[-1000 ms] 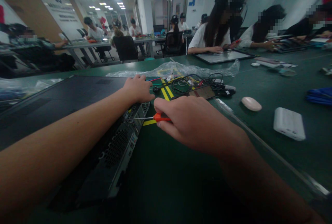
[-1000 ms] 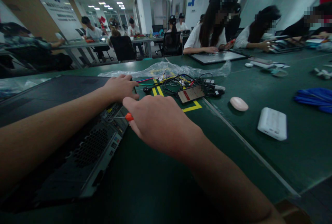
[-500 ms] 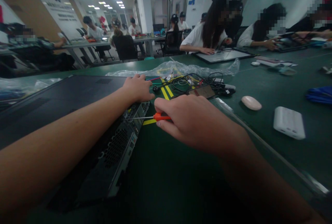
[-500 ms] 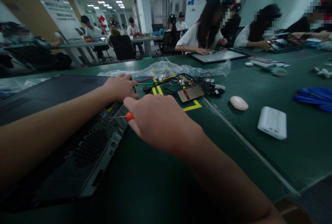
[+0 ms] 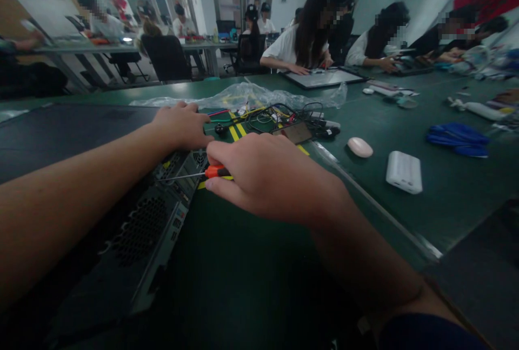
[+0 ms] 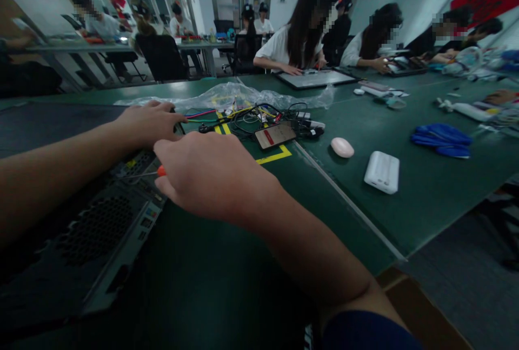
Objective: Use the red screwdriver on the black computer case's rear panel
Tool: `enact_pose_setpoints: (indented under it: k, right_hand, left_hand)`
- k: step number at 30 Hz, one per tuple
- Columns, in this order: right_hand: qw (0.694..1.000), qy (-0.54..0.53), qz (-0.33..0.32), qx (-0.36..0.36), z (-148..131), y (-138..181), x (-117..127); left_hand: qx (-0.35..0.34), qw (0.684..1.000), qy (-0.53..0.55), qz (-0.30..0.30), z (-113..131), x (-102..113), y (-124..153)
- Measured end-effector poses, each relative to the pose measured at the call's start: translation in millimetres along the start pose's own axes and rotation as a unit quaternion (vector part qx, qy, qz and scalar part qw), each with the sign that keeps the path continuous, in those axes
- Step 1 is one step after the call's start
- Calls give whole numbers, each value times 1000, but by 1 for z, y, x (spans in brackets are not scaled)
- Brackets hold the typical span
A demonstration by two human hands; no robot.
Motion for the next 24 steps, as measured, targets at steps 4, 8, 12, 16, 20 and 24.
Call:
enact_pose_setpoints:
  k: [4,8,12,16,20,24]
  right_hand:
    - [1000,12,18,17,1,1,0]
    - [999,23,15,19,2,1,-2]
    - [999,24,15,19,1,-1,-1]
    - [999,25,21,18,1,-1,0]
    - [999,23,21,20,-1,-1,0]
    - [999,25,15,16,0,-1,0]
  left_hand:
    - [-13,1000,-3,-4,0,1,-1]
    - [-11,1000,-3,-4,-3,-2,-2]
    - [-11,1000,0,0,-4,-3,-2]
    - [-15,1000,1,-2,-3,-2,-1]
    - [-11,1000,-3,1,-3,-1,-1]
    - [-1,1000,-9,-4,-4,-3,-3]
Point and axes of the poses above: each hand's wrist, its own y-axis away from the middle knuckle, its own x-axis out of the back of the hand, z = x × y, the point moved 8 cm from there along -y, towards the middle knuckle, and after that the axes turned 14 degrees about z, right-handed, at the moved point
